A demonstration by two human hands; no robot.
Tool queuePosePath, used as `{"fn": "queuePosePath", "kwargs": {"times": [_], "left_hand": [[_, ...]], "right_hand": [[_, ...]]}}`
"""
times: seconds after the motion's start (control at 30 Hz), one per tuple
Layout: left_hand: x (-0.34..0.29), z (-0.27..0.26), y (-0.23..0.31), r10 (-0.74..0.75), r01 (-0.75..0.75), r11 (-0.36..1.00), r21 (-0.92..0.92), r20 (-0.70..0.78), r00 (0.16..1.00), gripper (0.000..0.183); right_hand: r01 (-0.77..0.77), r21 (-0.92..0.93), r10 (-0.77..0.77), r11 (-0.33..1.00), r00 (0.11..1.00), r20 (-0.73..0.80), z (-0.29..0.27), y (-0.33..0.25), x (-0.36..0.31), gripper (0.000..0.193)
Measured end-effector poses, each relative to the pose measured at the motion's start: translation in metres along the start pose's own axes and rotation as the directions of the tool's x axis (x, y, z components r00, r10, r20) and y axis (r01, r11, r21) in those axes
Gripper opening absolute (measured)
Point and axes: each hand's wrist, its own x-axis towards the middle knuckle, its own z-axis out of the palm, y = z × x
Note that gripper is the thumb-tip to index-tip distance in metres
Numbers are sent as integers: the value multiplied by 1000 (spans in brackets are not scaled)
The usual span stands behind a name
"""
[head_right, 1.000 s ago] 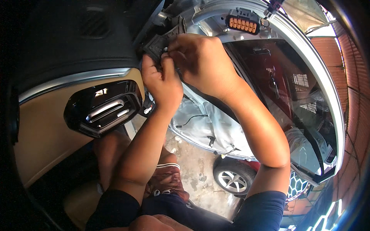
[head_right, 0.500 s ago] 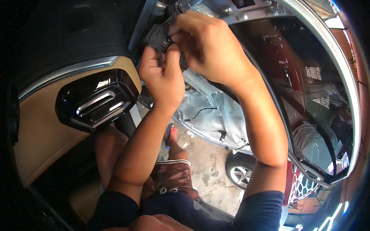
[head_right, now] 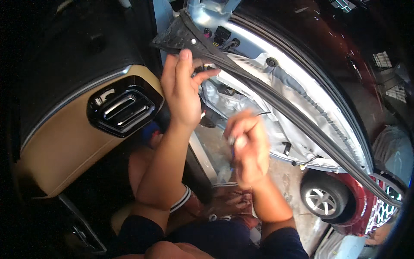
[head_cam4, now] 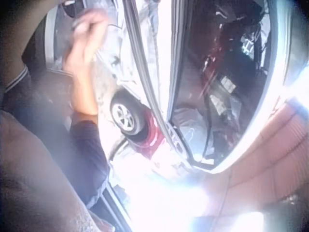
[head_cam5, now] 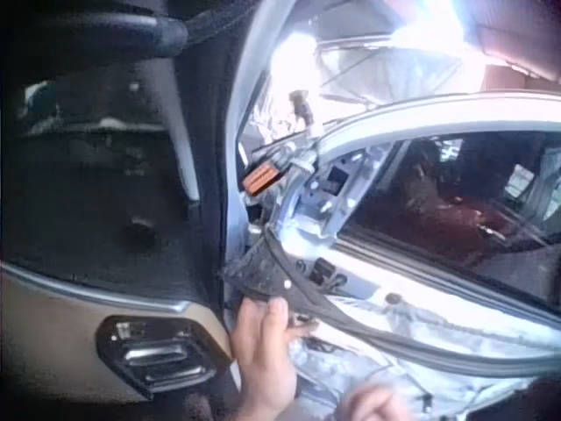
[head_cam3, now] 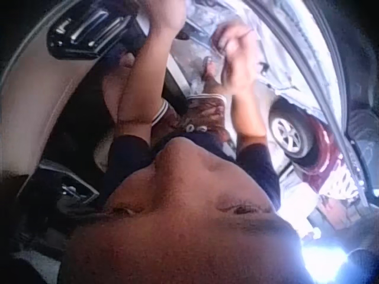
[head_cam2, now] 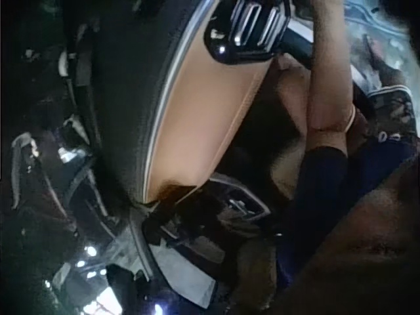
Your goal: The person assembles components on a car door panel by hand, inserting small white clips into a black triangular plastic piece and then fitting the piece onto the interior door frame.
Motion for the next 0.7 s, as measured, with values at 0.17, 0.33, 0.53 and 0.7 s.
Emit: {"fn": "queuePosePath", "kwargs": {"times": [0.17,0.33,0.53,0.7], "left_hand": [[-42,-1,-20,-32,27,996,82,63,997,42],[-66,-18,-28,-114,94,975,199,93,989,46],[-31,10,-13,339,-332,912,242,16,941,54],[51,12,18,500,-469,613,636,148,853,39]], "right_hand": [[-498,816,577,295,773,263,6,56,-107,23],[-570,818,783,72,541,308,15,78,-131,18],[-760,621,869,194,427,250,25,85,-161,10],[-840,503,863,206,398,310,22,102,-211,14]]}}
